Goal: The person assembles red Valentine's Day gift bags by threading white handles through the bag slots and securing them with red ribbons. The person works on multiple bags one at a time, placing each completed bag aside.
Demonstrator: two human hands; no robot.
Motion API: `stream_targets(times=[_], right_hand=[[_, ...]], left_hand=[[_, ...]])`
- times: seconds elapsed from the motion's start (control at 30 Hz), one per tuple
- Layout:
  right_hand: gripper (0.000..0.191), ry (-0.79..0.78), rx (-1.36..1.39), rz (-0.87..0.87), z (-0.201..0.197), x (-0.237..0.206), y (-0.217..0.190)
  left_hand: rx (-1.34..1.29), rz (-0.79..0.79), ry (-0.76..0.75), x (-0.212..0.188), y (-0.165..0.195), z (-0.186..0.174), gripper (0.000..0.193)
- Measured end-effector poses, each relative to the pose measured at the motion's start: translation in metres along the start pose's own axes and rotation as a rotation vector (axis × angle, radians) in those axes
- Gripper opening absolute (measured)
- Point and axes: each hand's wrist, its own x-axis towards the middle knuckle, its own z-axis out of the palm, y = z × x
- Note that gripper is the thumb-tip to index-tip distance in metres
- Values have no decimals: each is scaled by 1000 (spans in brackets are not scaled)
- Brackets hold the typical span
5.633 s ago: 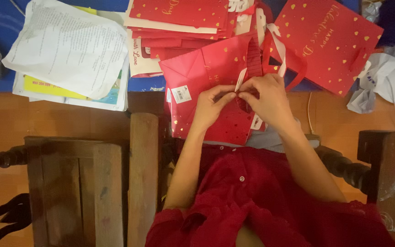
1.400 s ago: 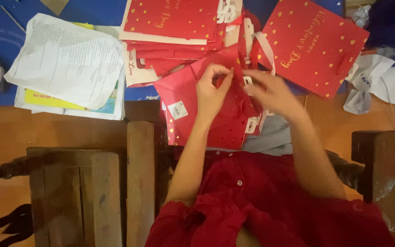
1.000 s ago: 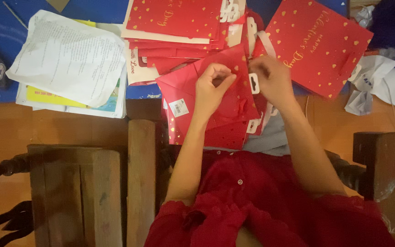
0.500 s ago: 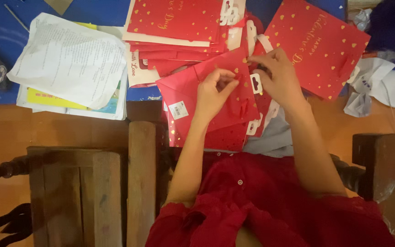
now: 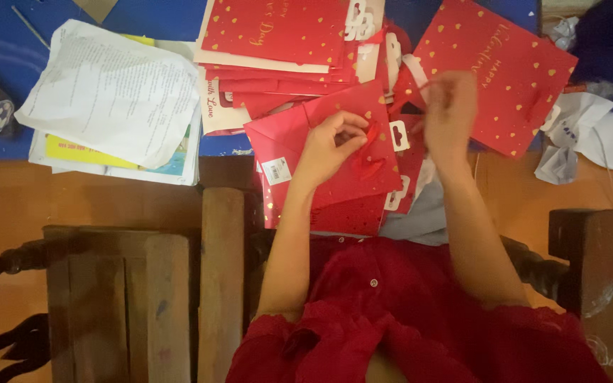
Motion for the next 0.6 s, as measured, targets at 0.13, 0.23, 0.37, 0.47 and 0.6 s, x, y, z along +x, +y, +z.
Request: stream_targets(times=[0.13, 0.23, 0.37, 0.47, 0.6], right_hand=[[25, -43, 212, 360, -16, 3, -17], [32, -275, -166, 23, -25, 6, -23], [18, -333, -361, -185, -21, 5, -22], [9, -344, -379, -11, -20, 5, -23], [17, -372, -330, -62, -24, 3, -28]], left_hand=[[99, 5, 9, -1, -1, 1, 22], [68, 88, 16, -1, -1, 2, 20], [53, 68, 27, -3, -1, 3, 20], [60, 63, 31, -3, 0, 2, 20], [89, 77, 45, -2, 1, 4, 21]])
